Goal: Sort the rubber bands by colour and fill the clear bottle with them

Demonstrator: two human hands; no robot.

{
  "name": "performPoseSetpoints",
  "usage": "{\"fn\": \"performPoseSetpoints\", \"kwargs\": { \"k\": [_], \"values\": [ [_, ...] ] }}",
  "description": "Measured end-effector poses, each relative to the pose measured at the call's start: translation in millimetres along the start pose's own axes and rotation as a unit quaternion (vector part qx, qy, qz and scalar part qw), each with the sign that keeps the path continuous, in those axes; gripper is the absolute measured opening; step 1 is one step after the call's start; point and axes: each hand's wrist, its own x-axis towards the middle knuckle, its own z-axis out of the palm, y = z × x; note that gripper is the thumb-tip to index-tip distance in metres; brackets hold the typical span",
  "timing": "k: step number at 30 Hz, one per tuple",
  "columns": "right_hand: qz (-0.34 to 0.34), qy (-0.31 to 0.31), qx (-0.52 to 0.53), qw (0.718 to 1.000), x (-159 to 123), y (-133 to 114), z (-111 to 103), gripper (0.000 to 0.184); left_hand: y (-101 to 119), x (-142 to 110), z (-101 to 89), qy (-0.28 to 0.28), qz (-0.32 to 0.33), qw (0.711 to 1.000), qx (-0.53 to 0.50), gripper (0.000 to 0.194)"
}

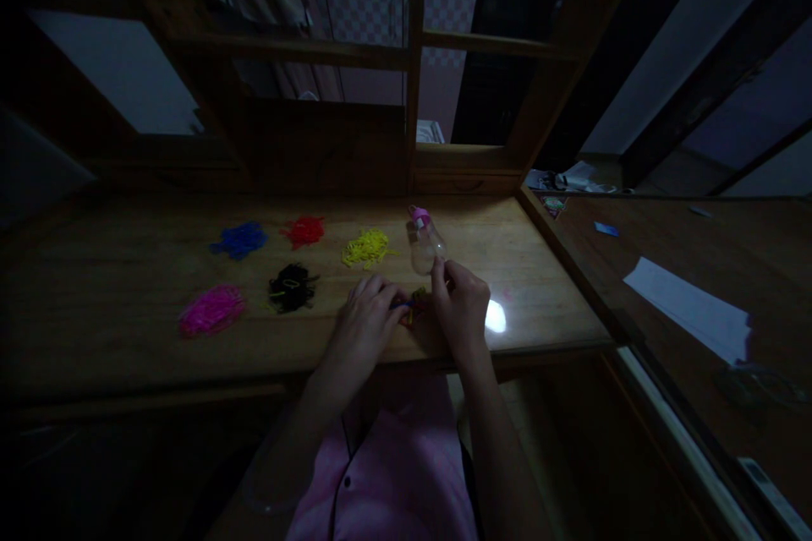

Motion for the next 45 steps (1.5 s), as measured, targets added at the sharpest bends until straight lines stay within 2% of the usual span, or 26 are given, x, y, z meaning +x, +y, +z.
{"fn": "performPoseSetpoints", "kwargs": {
  "k": [7,13,16,33,36,41,45],
  "values": [
    [-0.011,0.005,-0.002,1.000,0,1,1,0.038,3,6,-0.2,-0.020,0.029,0.999,0.015,0.007],
    [-0.007,0.004,-0.003,1.000,0,0,0,0.038,1,0,-18.3,0.025,0.007,1.000,-0.013,0.008],
    [-0.005,0.000,0.001,1.000,0,0,0,0.039,-3,-4,-22.1,0.025,-0.001,1.000,0.010,0.007],
    [-0.003,0.005,0.007,1.000,0,0,0,0.042,-1,-6,-15.7,-0.018,0.029,0.995,0.096,0.005],
    [-0.005,0.011,0.010,1.000,0,-2,-1,0.043,4,-6,-19.5,-0.019,0.039,0.996,0.079,0.003],
    [-0.006,0.019,0.015,1.000,1,-3,-2,0.045,10,-4,-30.2,-0.019,0.019,1.000,0.015,0.004],
    [-0.008,0.016,0.018,1.000,1,-1,-1,0.045,-3,-2,-50.4,-0.018,-0.037,0.995,-0.091,0.005]
  ]
}}
